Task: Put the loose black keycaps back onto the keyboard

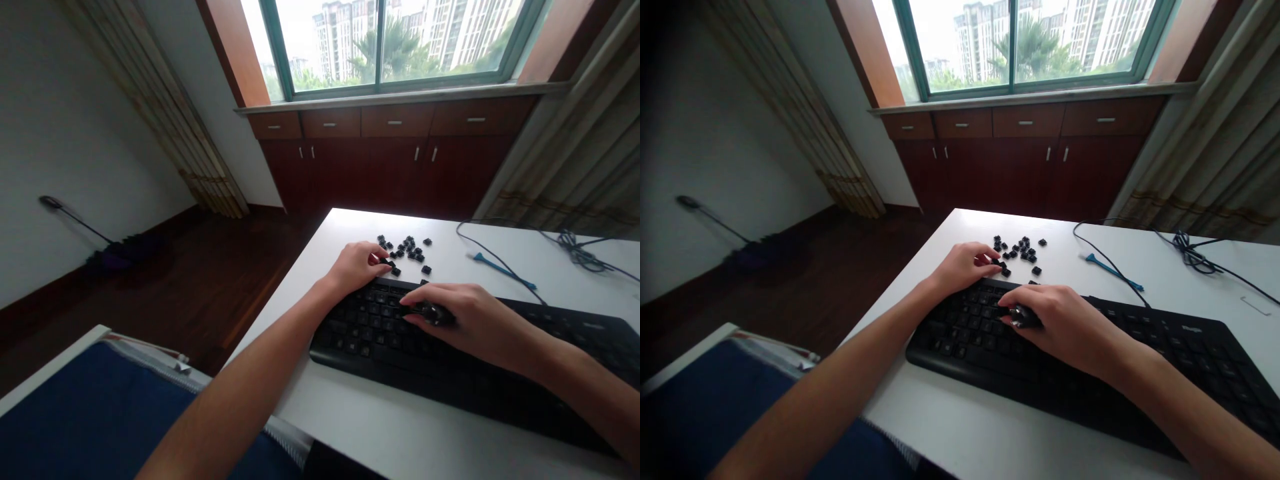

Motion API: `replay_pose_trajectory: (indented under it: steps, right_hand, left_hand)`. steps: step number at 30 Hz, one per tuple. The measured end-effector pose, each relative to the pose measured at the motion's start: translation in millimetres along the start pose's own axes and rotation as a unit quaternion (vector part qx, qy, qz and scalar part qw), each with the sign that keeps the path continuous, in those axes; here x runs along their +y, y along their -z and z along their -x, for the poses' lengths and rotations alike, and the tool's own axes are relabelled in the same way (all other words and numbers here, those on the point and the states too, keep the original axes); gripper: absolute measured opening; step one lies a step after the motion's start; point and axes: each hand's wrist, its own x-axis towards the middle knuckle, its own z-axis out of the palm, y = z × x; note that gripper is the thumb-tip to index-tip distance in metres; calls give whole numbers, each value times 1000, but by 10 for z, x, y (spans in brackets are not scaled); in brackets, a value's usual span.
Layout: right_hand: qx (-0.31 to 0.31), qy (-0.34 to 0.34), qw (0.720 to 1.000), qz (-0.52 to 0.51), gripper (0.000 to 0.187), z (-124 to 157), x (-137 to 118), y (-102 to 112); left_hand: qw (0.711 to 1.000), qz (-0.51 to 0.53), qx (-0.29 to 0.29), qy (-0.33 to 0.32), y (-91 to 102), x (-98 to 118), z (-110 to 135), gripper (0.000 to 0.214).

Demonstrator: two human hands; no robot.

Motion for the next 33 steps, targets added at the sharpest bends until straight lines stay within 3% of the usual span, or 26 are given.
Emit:
replay_pose_trajectory:
  steps: [3,9,14,20,29,33]
  right_hand:
    - [-1,9,1000,1,23,15,-8,-33]
    - [24,57,997,50,39,42,-3,-123]
    - [59,79,994,51,29,79,20,-174]
    - [73,95,991,56,34,92,42,-194]
    - [54,103,992,50,35,96,60,-208]
    - [64,67,994,63,26,85,23,-195]
  left_hand:
    - [1000,-5,-1,5,9,14,5,26]
    - [1000,-8,5,-12,-3,8,9,23]
    - [1000,-5,5,-13,-12,7,5,21]
    - [1000,-6,6,-18,-5,14,9,20]
    - [1000,-9,9,-28,-3,-2,5,19]
    - [1000,-10,8,-28,-6,-3,7,19]
